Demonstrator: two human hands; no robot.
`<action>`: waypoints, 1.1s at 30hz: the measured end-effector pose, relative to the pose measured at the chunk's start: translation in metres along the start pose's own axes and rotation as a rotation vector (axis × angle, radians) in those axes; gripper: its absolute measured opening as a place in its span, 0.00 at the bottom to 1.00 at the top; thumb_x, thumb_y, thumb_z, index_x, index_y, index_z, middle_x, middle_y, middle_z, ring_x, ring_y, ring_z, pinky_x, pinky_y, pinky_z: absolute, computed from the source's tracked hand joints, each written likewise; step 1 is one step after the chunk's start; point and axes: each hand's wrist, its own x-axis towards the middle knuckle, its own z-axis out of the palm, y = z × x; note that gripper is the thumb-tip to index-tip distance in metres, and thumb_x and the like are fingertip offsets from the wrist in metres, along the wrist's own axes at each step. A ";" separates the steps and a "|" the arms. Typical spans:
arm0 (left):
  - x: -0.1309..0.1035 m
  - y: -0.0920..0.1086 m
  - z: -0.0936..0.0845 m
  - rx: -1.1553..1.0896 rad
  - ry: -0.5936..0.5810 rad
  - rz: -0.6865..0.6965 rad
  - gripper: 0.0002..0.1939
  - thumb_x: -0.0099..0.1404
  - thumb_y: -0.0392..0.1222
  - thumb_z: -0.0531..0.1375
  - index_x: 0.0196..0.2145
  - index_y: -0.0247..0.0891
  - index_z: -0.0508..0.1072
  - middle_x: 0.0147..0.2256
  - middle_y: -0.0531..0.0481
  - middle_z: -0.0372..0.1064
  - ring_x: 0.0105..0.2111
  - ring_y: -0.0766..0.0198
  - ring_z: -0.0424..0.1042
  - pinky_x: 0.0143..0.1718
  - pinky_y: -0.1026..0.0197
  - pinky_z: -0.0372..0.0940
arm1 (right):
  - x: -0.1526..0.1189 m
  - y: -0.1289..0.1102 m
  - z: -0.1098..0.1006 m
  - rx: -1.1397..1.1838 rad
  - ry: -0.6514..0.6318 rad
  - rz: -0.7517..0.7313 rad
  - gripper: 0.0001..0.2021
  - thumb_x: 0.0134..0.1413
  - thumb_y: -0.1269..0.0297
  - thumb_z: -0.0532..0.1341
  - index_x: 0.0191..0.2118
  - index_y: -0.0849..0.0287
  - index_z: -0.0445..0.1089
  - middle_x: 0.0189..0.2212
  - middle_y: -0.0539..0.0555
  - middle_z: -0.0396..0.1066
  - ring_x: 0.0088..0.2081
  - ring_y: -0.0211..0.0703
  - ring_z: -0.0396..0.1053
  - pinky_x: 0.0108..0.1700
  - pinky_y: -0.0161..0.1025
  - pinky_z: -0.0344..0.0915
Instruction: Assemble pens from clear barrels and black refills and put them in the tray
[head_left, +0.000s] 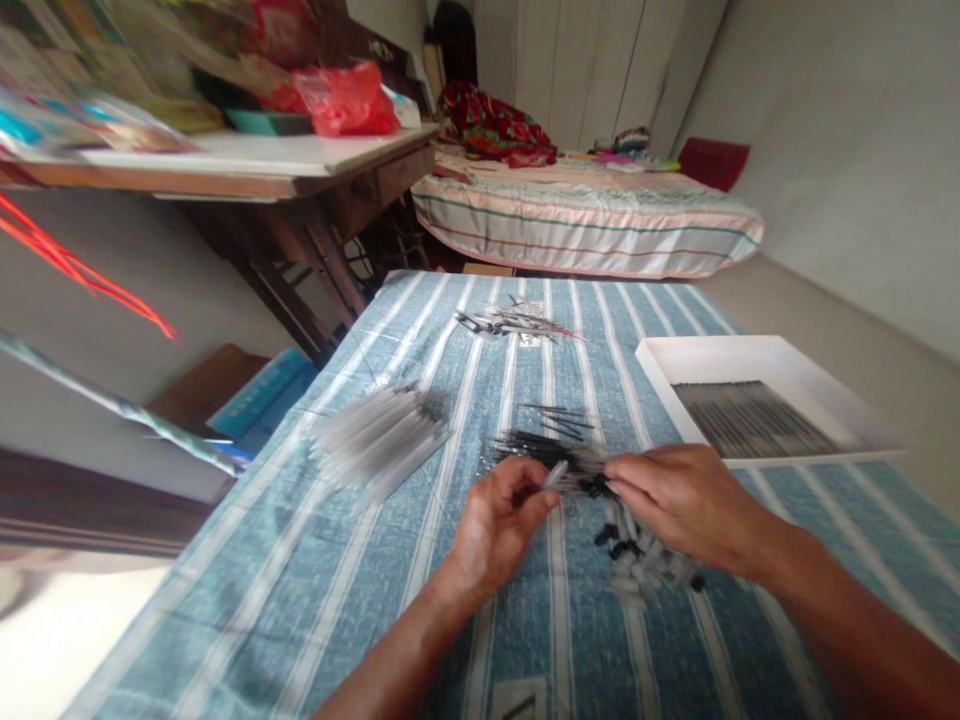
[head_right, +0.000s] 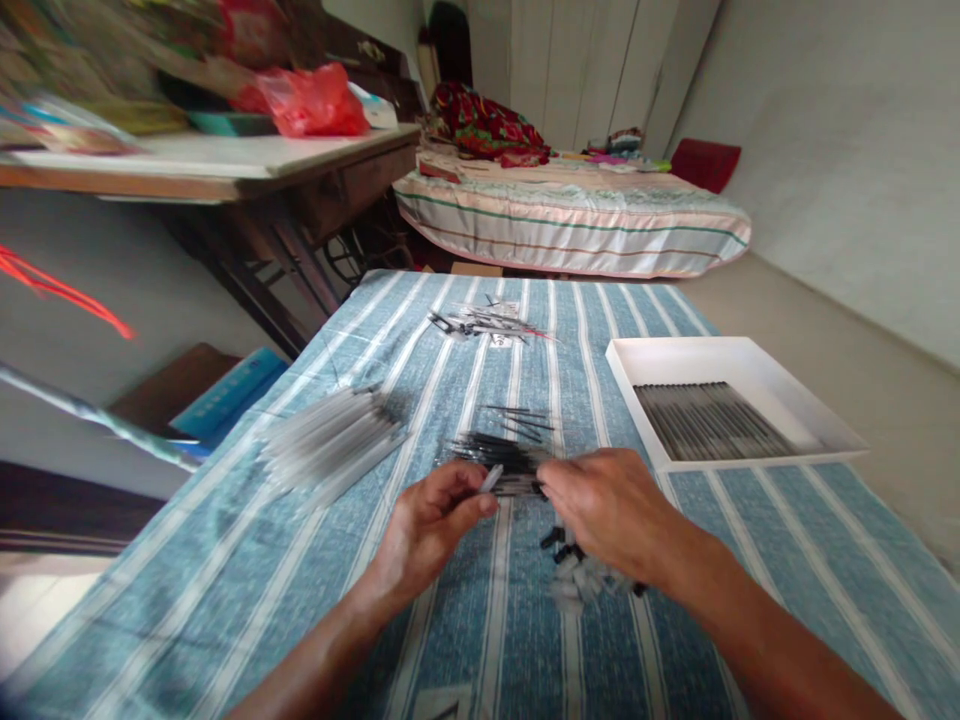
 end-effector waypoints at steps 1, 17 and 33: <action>0.000 -0.002 0.000 -0.105 0.013 -0.040 0.06 0.59 0.40 0.61 0.31 0.36 0.67 0.26 0.53 0.66 0.26 0.67 0.66 0.28 0.64 0.59 | -0.002 0.004 0.007 0.008 -0.054 0.054 0.10 0.61 0.68 0.53 0.35 0.58 0.72 0.24 0.51 0.74 0.25 0.40 0.69 0.29 0.36 0.52; -0.009 -0.009 -0.006 -0.396 -0.002 -0.179 0.09 0.56 0.41 0.64 0.30 0.36 0.67 0.23 0.54 0.68 0.25 0.67 0.66 0.29 0.64 0.60 | 0.014 -0.010 0.053 0.167 -0.191 0.152 0.09 0.52 0.75 0.55 0.30 0.62 0.72 0.23 0.56 0.75 0.25 0.43 0.71 0.28 0.35 0.58; -0.011 -0.008 -0.001 -0.257 -0.070 -0.119 0.07 0.58 0.39 0.62 0.28 0.35 0.67 0.25 0.53 0.64 0.26 0.67 0.64 0.28 0.64 0.58 | 0.026 -0.042 0.082 2.100 0.398 0.589 0.09 0.42 0.61 0.69 0.31 0.57 0.73 0.10 0.43 0.62 0.13 0.30 0.55 0.17 0.29 0.48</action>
